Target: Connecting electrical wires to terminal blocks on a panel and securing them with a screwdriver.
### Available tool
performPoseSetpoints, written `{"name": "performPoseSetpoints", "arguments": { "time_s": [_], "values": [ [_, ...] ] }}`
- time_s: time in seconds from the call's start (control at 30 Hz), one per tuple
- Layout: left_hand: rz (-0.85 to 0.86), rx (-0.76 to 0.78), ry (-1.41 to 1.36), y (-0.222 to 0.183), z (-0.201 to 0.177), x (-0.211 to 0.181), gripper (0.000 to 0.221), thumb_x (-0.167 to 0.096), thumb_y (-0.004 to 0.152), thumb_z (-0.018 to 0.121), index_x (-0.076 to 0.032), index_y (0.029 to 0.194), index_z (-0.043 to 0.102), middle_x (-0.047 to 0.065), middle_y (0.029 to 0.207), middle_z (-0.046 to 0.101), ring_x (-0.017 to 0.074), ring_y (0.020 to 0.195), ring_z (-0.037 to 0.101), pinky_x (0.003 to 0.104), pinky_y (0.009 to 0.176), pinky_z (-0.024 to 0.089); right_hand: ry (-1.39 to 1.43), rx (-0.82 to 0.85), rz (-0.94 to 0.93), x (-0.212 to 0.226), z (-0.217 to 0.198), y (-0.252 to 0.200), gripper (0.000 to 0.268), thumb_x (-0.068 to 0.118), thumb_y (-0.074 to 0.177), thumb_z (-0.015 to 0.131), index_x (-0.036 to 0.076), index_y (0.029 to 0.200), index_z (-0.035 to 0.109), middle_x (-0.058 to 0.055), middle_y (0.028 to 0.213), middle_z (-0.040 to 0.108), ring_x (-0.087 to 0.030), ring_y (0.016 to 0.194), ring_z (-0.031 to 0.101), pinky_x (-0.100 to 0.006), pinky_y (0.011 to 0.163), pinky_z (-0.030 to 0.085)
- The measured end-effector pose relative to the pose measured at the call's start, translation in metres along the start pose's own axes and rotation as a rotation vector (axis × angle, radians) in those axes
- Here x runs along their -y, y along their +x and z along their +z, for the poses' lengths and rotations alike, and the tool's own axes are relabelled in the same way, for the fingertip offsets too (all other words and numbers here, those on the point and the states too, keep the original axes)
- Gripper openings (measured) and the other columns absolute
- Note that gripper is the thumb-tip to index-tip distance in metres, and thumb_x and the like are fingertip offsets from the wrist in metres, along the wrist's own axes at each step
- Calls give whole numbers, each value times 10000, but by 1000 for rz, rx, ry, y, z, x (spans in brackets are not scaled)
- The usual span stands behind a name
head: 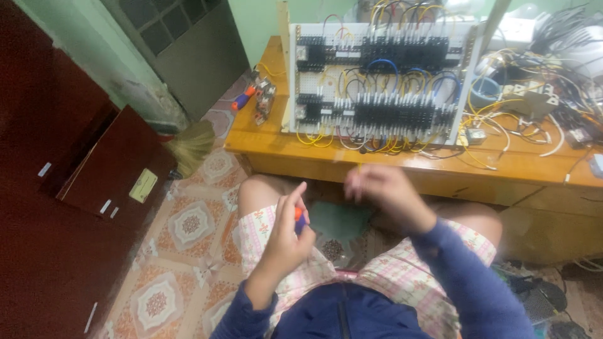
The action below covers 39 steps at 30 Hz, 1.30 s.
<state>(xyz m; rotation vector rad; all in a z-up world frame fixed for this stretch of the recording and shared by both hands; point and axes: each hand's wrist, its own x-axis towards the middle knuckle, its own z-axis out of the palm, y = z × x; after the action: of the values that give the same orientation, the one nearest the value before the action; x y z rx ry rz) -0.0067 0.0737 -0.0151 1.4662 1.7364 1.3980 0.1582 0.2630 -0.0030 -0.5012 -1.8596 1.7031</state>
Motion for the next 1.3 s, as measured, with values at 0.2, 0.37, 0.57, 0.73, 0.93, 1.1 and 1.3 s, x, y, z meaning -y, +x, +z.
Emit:
{"name": "performPoseSetpoints", "arguments": {
  "time_s": [0.2,0.37,0.57,0.73,0.93,1.1,1.3],
  "values": [
    [283,-149,278,30,-20,17,518,-38,913,723,6,1413,595,172,1098,666,371,1058,689,436,918,552,-534,-268,-302,-6,-40,128,150,211,942,816,130,1067,803,-72,945,768,-252,892,731,-370,874,545],
    [498,-452,490,81,-35,11,422,-263,909,804,-129,1296,701,23,1075,704,213,998,723,301,811,599,-670,-310,-324,-14,-44,190,140,193,920,852,124,1034,808,-35,882,763,-206,802,735,-302,736,561],
    [759,-608,485,151,-47,6,327,-167,989,730,-76,1297,671,78,1186,660,242,1114,674,341,971,574,-721,-306,-335,-9,-39,210,133,145,934,823,91,1054,801,-62,874,766,-231,781,737,-319,699,587],
    [821,-532,461,171,-38,-1,293,-143,1017,682,-59,1295,651,78,1186,645,215,1112,662,320,995,570,-736,-238,-368,-12,-42,213,98,80,952,792,43,1042,784,-117,866,758,-265,803,728,-346,699,595],
    [862,-479,525,172,-28,5,322,-123,1003,713,-86,1316,648,64,1215,634,229,1126,684,345,1008,582,-733,-155,-421,-19,-53,203,95,46,976,782,-11,1048,760,-154,864,729,-293,801,723,-369,662,595],
    [859,-444,517,180,-24,14,318,-128,1015,690,-104,1327,637,55,1205,624,218,1117,688,337,1006,582,-786,-154,-390,-18,-53,202,101,27,958,771,-22,1046,764,-178,853,730,-315,797,708,-395,646,581],
    [895,-418,602,187,-18,27,349,-103,1016,675,-123,1361,622,55,1255,605,229,1194,664,337,1052,558,-811,-145,-386,-9,-46,197,93,1,952,758,-23,1042,764,-189,855,740,-342,821,720,-406,664,590]
  ]
}}
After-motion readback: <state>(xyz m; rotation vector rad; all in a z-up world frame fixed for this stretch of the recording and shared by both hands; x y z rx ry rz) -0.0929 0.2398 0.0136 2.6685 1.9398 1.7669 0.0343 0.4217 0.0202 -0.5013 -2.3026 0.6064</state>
